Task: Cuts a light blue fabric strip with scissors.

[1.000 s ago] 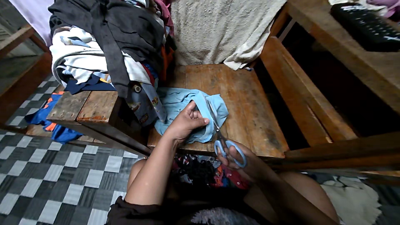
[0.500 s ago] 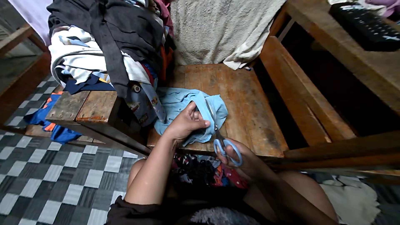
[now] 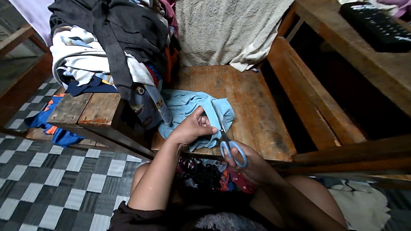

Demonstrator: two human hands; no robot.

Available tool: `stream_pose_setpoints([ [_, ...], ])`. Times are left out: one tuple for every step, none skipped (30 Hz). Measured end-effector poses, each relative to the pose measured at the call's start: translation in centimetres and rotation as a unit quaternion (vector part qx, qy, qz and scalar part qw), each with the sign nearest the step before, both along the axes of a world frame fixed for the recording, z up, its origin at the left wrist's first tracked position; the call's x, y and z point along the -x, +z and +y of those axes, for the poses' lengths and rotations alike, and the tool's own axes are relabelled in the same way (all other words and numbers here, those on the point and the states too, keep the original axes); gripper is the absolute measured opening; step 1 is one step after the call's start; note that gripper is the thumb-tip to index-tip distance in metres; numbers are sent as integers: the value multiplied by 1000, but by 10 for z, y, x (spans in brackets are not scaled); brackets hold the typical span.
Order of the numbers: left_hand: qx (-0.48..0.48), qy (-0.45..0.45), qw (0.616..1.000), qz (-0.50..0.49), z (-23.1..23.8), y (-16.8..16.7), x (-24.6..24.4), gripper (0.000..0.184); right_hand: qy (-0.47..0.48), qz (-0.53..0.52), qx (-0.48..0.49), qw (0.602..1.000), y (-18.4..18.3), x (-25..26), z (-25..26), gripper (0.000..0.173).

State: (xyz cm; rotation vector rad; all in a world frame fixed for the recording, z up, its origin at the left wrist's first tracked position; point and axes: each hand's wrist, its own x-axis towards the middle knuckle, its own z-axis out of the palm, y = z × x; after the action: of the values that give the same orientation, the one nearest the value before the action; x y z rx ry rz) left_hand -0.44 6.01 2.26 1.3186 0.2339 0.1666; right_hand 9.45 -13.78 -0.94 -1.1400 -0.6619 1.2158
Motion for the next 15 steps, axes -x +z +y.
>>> stream_pose_setpoints([
  [-3,16,1000,0,-1,1,0,40,0,-4,3,1000,0,0,0,45],
  [-3,38,999,-3,-2,1,0,36,-1,-10,8,1000,1,0,-1,44],
  [8,67,998,-9,-3,1,-1,30,-1,-20,17,1000,1,0,-1,43],
  [31,101,994,-17,-4,0,-2,25,1,-28,28,999,2,0,-2,39],
  [59,140,988,-24,-5,0,-4,18,5,-35,37,999,3,0,-2,36],
  [83,176,980,-26,-6,0,-6,13,7,-42,46,998,3,0,-2,33],
  [100,202,974,-26,-6,-1,-8,11,9,-47,53,997,4,1,-1,32],
  [111,215,970,-28,-6,-1,-8,12,10,-48,54,997,3,1,-1,34],
  [119,220,968,-30,-6,-1,-9,15,10,-44,53,998,2,1,-1,38],
  [122,219,968,-32,-7,-1,-9,20,10,-39,53,998,2,1,-2,42],
  [124,213,968,-37,-7,-1,-8,25,11,-34,50,998,1,1,-2,45],
  [124,204,970,-43,-7,-1,-8,28,12,-29,45,999,1,1,-2,47],
  [122,192,973,-48,-6,-1,-7,29,15,-23,37,999,0,0,-2,49],
  [118,178,976,-50,-6,-1,-6,29,21,-19,26,999,-1,-1,-2,51],
  [114,163,979,-50,-6,-1,-5,28,25,-11,14,1000,-2,-1,-1,52],
])
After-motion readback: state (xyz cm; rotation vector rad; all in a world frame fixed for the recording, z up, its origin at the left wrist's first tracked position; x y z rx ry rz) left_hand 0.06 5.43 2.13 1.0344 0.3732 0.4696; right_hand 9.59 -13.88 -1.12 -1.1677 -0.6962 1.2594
